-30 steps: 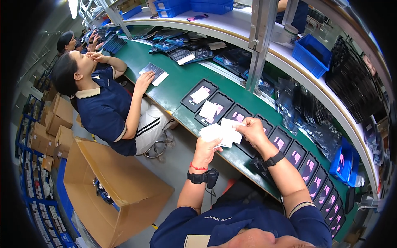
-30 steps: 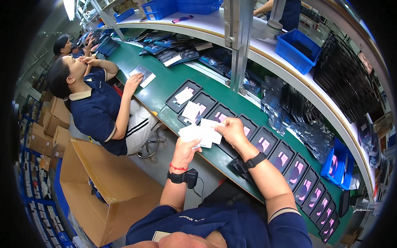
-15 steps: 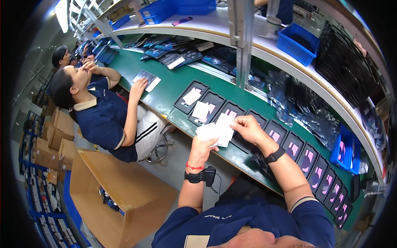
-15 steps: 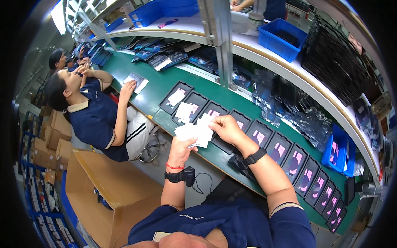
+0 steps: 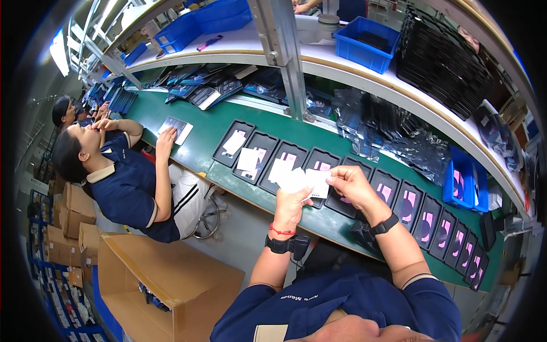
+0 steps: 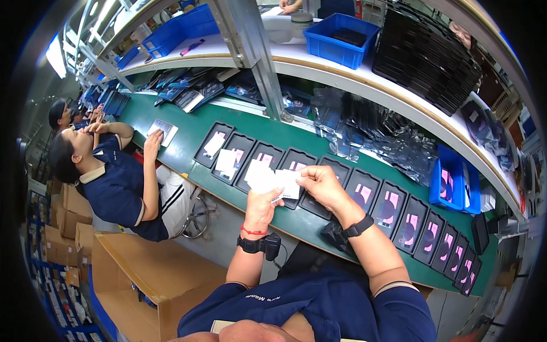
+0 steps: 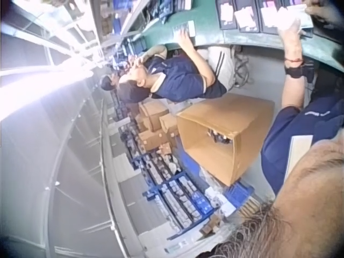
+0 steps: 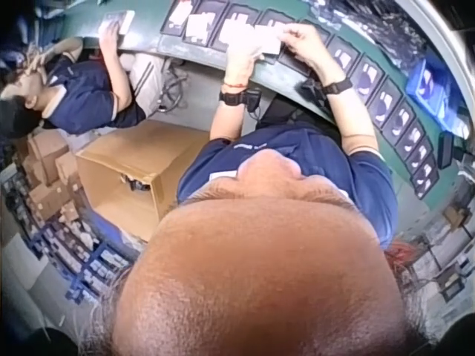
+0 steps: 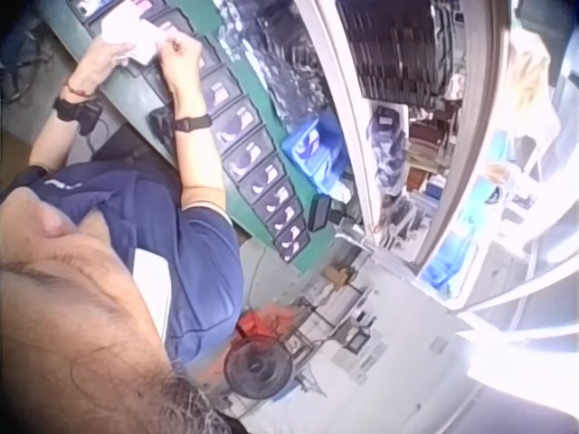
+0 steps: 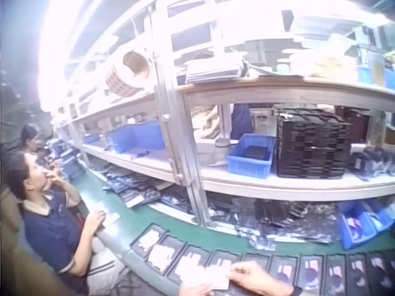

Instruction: The recorder is assembling electronic parts into black plastic housings, placing them into anti-static bags, and organizing them at a production workstation.

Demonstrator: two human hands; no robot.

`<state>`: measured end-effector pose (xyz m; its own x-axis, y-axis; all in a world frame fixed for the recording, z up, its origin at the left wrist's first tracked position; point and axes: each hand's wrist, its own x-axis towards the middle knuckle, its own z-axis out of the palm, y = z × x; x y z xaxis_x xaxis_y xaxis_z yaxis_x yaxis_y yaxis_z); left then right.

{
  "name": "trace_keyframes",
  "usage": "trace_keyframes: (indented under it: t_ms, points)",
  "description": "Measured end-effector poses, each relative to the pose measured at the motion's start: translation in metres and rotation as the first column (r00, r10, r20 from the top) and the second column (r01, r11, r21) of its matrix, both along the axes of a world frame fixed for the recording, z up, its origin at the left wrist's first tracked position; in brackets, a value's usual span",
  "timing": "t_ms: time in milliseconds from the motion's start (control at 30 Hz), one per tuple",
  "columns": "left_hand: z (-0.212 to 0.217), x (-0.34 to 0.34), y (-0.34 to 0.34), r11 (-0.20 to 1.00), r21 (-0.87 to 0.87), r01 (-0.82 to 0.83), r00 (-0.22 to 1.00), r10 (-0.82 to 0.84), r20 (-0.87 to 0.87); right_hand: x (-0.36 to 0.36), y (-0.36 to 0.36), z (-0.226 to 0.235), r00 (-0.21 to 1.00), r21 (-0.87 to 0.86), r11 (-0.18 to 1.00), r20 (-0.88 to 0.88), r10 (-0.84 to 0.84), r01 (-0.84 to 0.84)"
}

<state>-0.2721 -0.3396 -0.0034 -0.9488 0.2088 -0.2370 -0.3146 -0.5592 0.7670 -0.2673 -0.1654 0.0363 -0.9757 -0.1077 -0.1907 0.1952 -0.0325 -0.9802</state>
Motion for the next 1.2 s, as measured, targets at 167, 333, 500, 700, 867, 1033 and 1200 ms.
trace_keyframes:
  t_ms: [167, 333, 500, 700, 867, 1033, 1200]
  points:
    - [-0.003, 0.002, 0.016, 0.992, 0.002, 0.123, 0.991, -0.122, -0.050, 0.011, 0.013, -0.014, 0.975, -0.051, 0.979, -0.093, -0.201, 0.197]
    - [-0.003, 0.003, 0.024, 0.994, 0.047, 0.101, 0.995, -0.100, -0.020, 0.022, 0.039, -0.028, 0.938, 0.264, 0.902, -0.030, -0.345, 0.341]
    - [0.007, 0.007, 0.039, 0.980, -0.017, 0.196, 0.980, -0.197, -0.035, 0.036, 0.042, -0.033, 0.766, 0.640, 0.458, -0.621, -0.162, 0.616]
    - [0.001, 0.022, 0.069, 0.956, -0.059, 0.288, 0.955, -0.291, -0.052, 0.041, 0.054, -0.015, 0.952, 0.259, 0.924, -0.193, -0.236, 0.281]
    - [0.003, 0.026, 0.082, 0.907, 0.107, 0.408, 0.913, -0.405, -0.052, 0.060, 0.070, -0.001, 0.948, 0.078, 0.946, -0.073, -0.309, 0.314]
    - [0.001, 0.033, 0.095, 0.907, -0.004, 0.421, 0.905, -0.420, -0.061, 0.079, 0.091, -0.005, 0.942, 0.033, 0.942, 0.020, -0.336, 0.335]
    - [0.006, 0.037, 0.105, 0.904, -0.069, 0.422, 0.905, -0.424, -0.027, 0.092, 0.100, -0.008, 0.921, 0.033, 0.921, -0.050, -0.386, 0.388]
